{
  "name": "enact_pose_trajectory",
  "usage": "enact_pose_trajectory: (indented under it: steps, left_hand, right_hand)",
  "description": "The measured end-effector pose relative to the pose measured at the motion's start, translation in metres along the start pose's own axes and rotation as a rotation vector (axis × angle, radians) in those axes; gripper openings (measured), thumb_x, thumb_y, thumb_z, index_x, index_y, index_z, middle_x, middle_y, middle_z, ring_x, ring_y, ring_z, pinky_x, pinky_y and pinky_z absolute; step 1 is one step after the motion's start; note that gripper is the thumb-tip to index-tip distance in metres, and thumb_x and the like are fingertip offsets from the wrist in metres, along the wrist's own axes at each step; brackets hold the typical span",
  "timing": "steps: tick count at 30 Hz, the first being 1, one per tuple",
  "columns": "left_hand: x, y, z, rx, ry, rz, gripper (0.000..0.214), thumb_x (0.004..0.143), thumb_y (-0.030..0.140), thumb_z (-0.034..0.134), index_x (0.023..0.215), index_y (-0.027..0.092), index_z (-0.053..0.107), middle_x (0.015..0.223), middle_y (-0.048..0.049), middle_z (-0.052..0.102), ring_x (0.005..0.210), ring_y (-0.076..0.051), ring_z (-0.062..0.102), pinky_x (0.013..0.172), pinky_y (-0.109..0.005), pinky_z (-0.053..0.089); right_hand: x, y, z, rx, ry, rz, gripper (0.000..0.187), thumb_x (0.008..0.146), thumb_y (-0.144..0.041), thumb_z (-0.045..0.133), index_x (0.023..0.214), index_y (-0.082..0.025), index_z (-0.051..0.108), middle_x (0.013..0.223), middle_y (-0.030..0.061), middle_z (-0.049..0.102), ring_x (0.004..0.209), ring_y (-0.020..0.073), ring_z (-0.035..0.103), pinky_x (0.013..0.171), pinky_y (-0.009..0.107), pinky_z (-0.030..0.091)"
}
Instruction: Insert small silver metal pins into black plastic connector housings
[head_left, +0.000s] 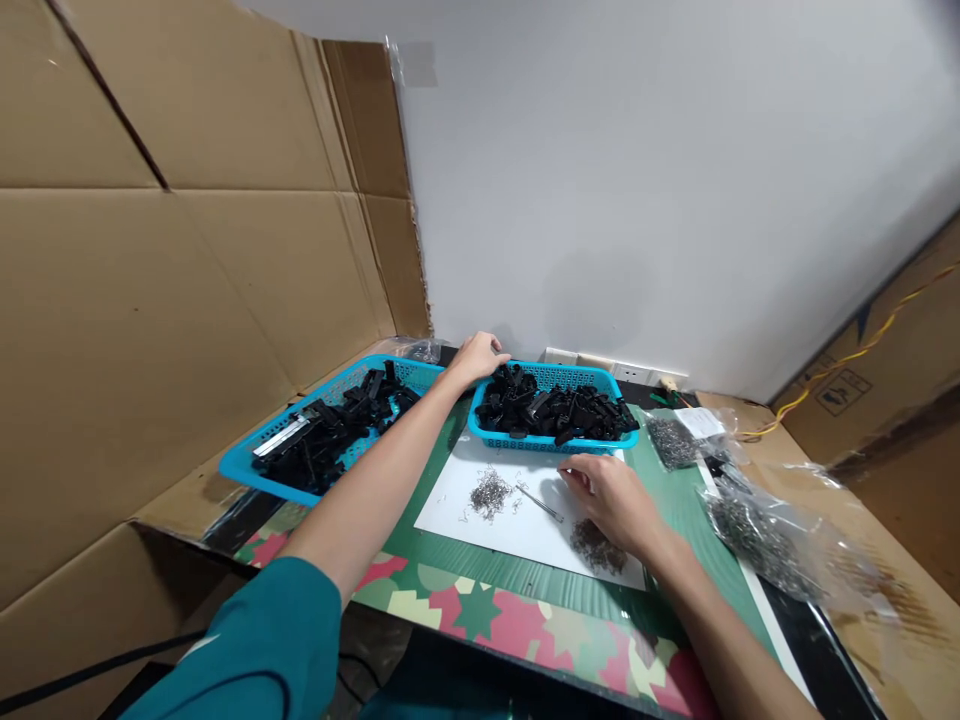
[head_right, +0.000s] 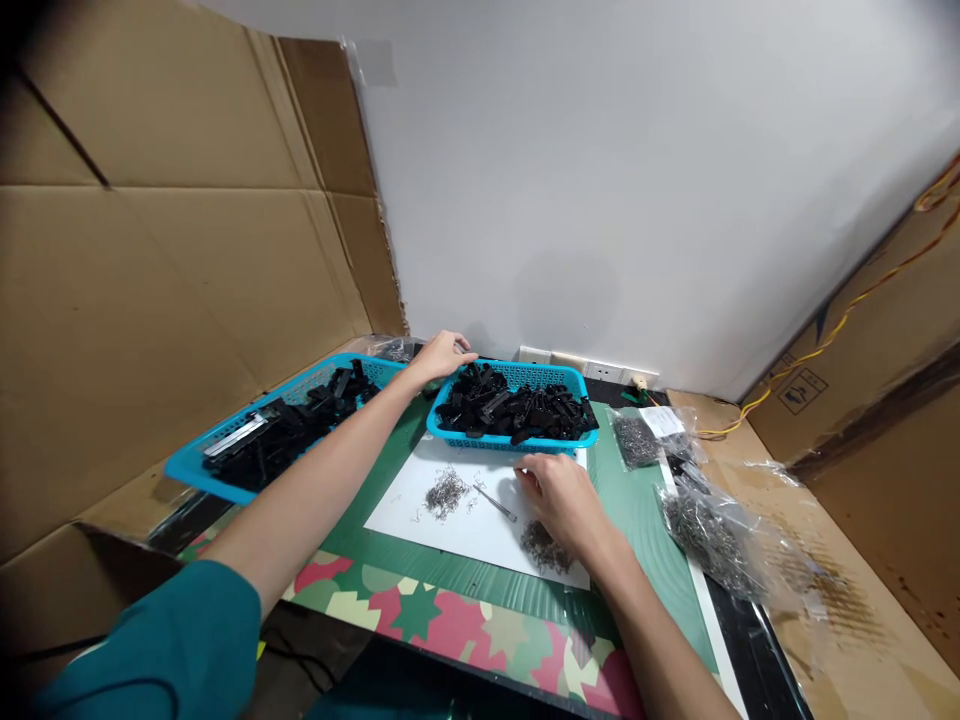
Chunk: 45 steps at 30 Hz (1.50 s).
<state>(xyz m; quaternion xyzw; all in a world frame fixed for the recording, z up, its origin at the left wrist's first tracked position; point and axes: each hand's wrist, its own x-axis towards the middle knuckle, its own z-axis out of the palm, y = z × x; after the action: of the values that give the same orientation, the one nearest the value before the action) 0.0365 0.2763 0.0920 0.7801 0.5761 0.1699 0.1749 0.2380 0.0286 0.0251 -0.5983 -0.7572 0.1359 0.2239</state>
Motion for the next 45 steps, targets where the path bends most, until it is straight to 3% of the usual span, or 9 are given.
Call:
enact_pose_trajectory:
  steps: [4, 7, 10, 17, 23, 30, 34, 39, 45]
  left_hand:
    - [-0.009, -0.010, -0.031, 0.027, 0.017, 0.017, 0.035, 0.103, 0.037, 0.066, 0.132, 0.017, 0.065, 0.133, -0.0117, 0.066, 0.112, -0.025, 0.069, 0.095, -0.047, 0.061]
    - [-0.021, -0.025, -0.060, 0.040, 0.049, 0.039, 0.028, 0.101, 0.038, 0.067, 0.115, 0.015, 0.072, 0.112, -0.0085, 0.075, 0.097, -0.022, 0.072, 0.089, -0.040, 0.060]
    - [-0.038, -0.047, -0.087, 0.059, 0.092, 0.061, 0.019, 0.090, 0.035, 0.071, 0.093, 0.017, 0.080, 0.085, -0.0050, 0.080, 0.081, -0.021, 0.072, 0.079, -0.028, 0.054]
    - [-0.090, -0.111, -0.125, 0.157, -0.007, 0.038, 0.018, 0.066, 0.042, 0.075, 0.069, 0.024, 0.076, 0.072, -0.0020, 0.077, 0.074, -0.021, 0.068, 0.066, -0.026, 0.047]
    - [-0.130, -0.144, -0.112, 0.166, -0.146, 0.053, 0.022, 0.068, 0.046, 0.075, 0.075, 0.025, 0.076, 0.077, -0.0029, 0.077, 0.073, -0.022, 0.068, 0.065, -0.027, 0.047]
    - [-0.134, -0.143, -0.077, 0.156, -0.187, 0.166, 0.025, 0.074, 0.048, 0.076, 0.085, 0.026, 0.075, 0.098, -0.0063, 0.078, 0.087, -0.025, 0.069, 0.076, -0.030, 0.047]
    - [-0.134, -0.141, -0.074, 0.167, -0.161, 0.158, 0.023, 0.079, 0.048, 0.072, 0.080, 0.025, 0.069, 0.084, -0.0050, 0.074, 0.075, -0.024, 0.064, 0.070, -0.031, 0.044]
    - [-0.145, -0.138, -0.083, 0.148, -0.057, 0.106, 0.020, 0.081, 0.040, 0.064, 0.089, 0.023, 0.067, 0.083, -0.0039, 0.071, 0.076, -0.023, 0.063, 0.069, -0.031, 0.043]
    - [-0.176, -0.127, -0.096, 0.043, 0.092, 0.049, 0.025, 0.090, 0.042, 0.052, 0.100, 0.021, 0.060, 0.078, -0.0012, 0.064, 0.072, -0.021, 0.061, 0.068, -0.031, 0.044]
  right_hand:
    - [0.003, 0.001, 0.012, 0.114, -0.010, 0.001, 0.025, 0.100, -0.022, 0.056, 0.106, -0.019, 0.081, 0.097, 0.0082, 0.079, 0.084, 0.0221, 0.070, 0.071, 0.028, 0.041]
    - [0.010, -0.004, 0.019, 0.160, -0.012, 0.000, 0.024, 0.098, -0.021, 0.059, 0.106, -0.019, 0.082, 0.094, 0.0079, 0.078, 0.081, 0.0215, 0.069, 0.070, 0.027, 0.041]
    - [0.020, -0.012, 0.022, 0.140, -0.036, -0.010, 0.025, 0.098, -0.020, 0.059, 0.110, -0.020, 0.081, 0.095, 0.0081, 0.079, 0.083, 0.0219, 0.070, 0.070, 0.026, 0.041]
    - [0.038, -0.030, 0.030, -0.003, -0.082, 0.065, 0.015, 0.096, -0.024, 0.067, 0.102, -0.025, 0.081, 0.094, 0.0072, 0.080, 0.086, 0.0241, 0.074, 0.063, 0.027, 0.033]
    - [0.039, -0.032, 0.040, -0.016, -0.074, 0.130, 0.012, 0.095, -0.024, 0.067, 0.099, -0.025, 0.079, 0.088, 0.0061, 0.079, 0.080, 0.0247, 0.071, 0.062, 0.029, 0.026]
    - [0.033, -0.026, 0.038, -0.010, -0.113, 0.110, 0.012, 0.096, -0.018, 0.061, 0.095, -0.021, 0.072, 0.087, 0.0076, 0.076, 0.079, 0.0233, 0.067, 0.062, 0.029, 0.026]
    - [0.027, -0.022, 0.033, 0.037, -0.139, 0.075, 0.011, 0.095, -0.013, 0.058, 0.091, -0.020, 0.065, 0.084, 0.0051, 0.073, 0.073, 0.0193, 0.061, 0.062, 0.028, 0.028]
    - [0.017, -0.015, 0.028, 0.176, -0.068, -0.052, 0.014, 0.097, -0.012, 0.054, 0.088, -0.020, 0.060, 0.085, 0.0039, 0.069, 0.073, 0.0180, 0.058, 0.066, 0.027, 0.035]
    - [0.005, -0.014, 0.019, 0.569, -0.019, -0.148, 0.011, 0.100, -0.023, 0.060, 0.104, -0.021, 0.070, 0.094, 0.0046, 0.074, 0.084, 0.0199, 0.068, 0.077, 0.031, 0.051]
